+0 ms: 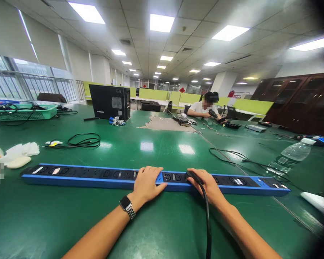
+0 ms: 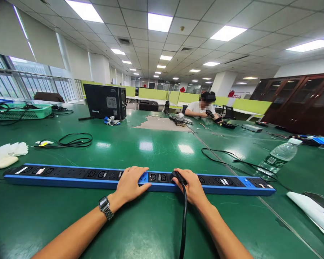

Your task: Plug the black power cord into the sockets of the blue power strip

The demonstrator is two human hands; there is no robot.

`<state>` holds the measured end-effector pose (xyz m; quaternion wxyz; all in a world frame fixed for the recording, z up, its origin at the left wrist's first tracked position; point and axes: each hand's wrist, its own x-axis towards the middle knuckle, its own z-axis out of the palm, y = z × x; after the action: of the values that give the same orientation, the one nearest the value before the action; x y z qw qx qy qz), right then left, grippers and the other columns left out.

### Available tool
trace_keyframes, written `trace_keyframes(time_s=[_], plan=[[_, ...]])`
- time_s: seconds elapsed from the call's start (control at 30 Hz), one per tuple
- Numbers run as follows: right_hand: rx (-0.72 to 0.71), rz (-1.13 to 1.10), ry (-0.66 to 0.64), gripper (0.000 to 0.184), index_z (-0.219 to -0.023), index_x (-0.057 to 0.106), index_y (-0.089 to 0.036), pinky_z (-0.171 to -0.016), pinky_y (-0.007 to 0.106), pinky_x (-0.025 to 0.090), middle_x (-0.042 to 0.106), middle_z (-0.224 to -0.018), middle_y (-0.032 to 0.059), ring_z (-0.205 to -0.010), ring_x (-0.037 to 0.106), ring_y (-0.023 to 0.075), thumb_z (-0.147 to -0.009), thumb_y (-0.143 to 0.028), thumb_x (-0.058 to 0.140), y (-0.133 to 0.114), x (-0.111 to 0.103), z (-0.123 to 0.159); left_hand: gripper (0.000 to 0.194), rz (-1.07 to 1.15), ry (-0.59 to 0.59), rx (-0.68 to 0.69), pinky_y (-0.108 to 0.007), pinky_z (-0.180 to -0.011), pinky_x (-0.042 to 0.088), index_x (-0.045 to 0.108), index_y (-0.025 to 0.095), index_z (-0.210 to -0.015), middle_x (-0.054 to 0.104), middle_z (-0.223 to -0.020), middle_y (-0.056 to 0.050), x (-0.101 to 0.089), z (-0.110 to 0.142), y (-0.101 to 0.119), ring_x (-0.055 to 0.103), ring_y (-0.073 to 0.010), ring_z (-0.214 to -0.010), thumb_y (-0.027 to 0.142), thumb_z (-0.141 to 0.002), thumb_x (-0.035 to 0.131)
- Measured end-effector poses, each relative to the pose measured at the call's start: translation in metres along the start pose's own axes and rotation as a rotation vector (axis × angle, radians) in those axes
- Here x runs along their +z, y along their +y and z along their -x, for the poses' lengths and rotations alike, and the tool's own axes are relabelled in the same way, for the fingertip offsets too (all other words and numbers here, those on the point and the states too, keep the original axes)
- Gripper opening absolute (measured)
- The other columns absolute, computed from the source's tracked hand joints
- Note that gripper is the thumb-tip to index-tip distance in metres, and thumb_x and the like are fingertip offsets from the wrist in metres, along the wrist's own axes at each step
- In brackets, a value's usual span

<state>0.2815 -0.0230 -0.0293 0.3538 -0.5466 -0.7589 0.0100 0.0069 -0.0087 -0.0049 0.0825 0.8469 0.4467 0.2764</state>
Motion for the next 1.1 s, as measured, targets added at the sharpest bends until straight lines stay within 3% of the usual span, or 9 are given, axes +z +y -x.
trace_keyframes(time_s=[0.23, 0.43, 0.57, 0.7, 0.87, 1.0, 1.1], plan=[[0.050, 0.078, -0.002, 0.030, -0.109, 0.065, -0.025, -0.081, 0.038, 0.049, 0.071, -0.096, 0.0060, -0.089, 0.063, 0.0228, -0.089, -0.044, 0.051, -0.012, -0.002, 0.000, 0.045, 0.048, -0.053, -0.032, -0.043, -0.090, 0.044, 0.059, 0.022, -0.123, 0.070, -0.113, -0.005, 0.021, -0.032, 0.029, 0.061, -0.0275, -0.105, 0.045, -0.084, 0.062], [0.063, 0.059, -0.061, 0.032, -0.114, 0.063, -0.026, -0.083, 0.038, 0.049, 0.070, -0.100, 0.0064, -0.092, 0.062, 0.0228, -0.088, -0.042, 0.054, -0.018, 0.000, 0.001, 0.041, 0.040, -0.031, -0.054, -0.043, -0.089, 0.044, 0.061, 0.022, -0.119, 0.071, -0.109, -0.006, 0.024, -0.033, 0.031, 0.062, -0.0270, -0.101, 0.045, -0.086, 0.059], [0.090, 0.104, 0.032, 0.035, -0.115, 0.063, -0.026, -0.092, 0.044, 0.046, 0.069, -0.106, 0.0075, -0.100, 0.062, 0.0239, -0.088, -0.045, 0.052, -0.017, 0.013, 0.009, 0.039, 0.040, -0.050, -0.012, -0.042, -0.090, 0.044, 0.062, 0.023, -0.118, 0.071, -0.109, -0.005, 0.021, -0.028, 0.024, 0.062, -0.0262, -0.102, 0.044, -0.086, 0.059], [0.106, 0.272, 0.151, 0.036, -0.117, 0.060, -0.026, -0.103, 0.058, 0.033, 0.067, -0.116, 0.0083, -0.113, 0.057, 0.0285, -0.089, -0.046, 0.050, -0.014, 0.028, 0.019, 0.041, 0.042, -0.068, 0.059, -0.041, -0.095, 0.042, 0.059, 0.025, -0.123, 0.068, -0.119, -0.004, 0.021, -0.027, 0.029, 0.059, -0.0259, -0.110, 0.041, -0.085, 0.061], [0.089, 0.398, 0.091, 0.061, -0.129, 0.051, -0.019, -0.100, 0.055, 0.038, 0.052, -0.139, 0.0146, -0.125, 0.046, 0.0357, -0.077, -0.048, 0.062, -0.005, 0.035, 0.030, 0.040, 0.082, -0.091, 0.203, -0.041, -0.092, 0.045, 0.057, 0.028, -0.125, 0.068, -0.115, -0.004, 0.037, -0.040, 0.055, 0.059, -0.0252, -0.107, 0.031, -0.085, 0.061], [0.086, 0.429, 0.082, 0.068, -0.133, 0.047, -0.020, -0.099, 0.055, 0.039, 0.051, -0.138, 0.0133, -0.125, 0.045, 0.0359, -0.072, -0.044, 0.064, -0.002, 0.035, 0.031, 0.029, 0.092, -0.056, 0.152, -0.042, -0.087, 0.048, 0.064, 0.024, -0.113, 0.071, -0.102, -0.006, 0.051, -0.049, 0.071, 0.061, -0.0260, -0.098, 0.022, -0.086, 0.056], [0.078, 0.421, 0.078, 0.068, -0.135, 0.044, -0.022, -0.099, 0.054, 0.039, 0.053, -0.136, 0.0115, -0.124, 0.046, 0.0356, -0.073, -0.042, 0.063, -0.004, 0.034, 0.031, 0.032, 0.135, 0.005, 0.135, -0.038, -0.092, 0.047, 0.061, 0.026, -0.118, 0.069, -0.111, -0.004, 0.047, -0.051, 0.076, 0.059, -0.0225, -0.103, 0.020, -0.088, 0.051]])
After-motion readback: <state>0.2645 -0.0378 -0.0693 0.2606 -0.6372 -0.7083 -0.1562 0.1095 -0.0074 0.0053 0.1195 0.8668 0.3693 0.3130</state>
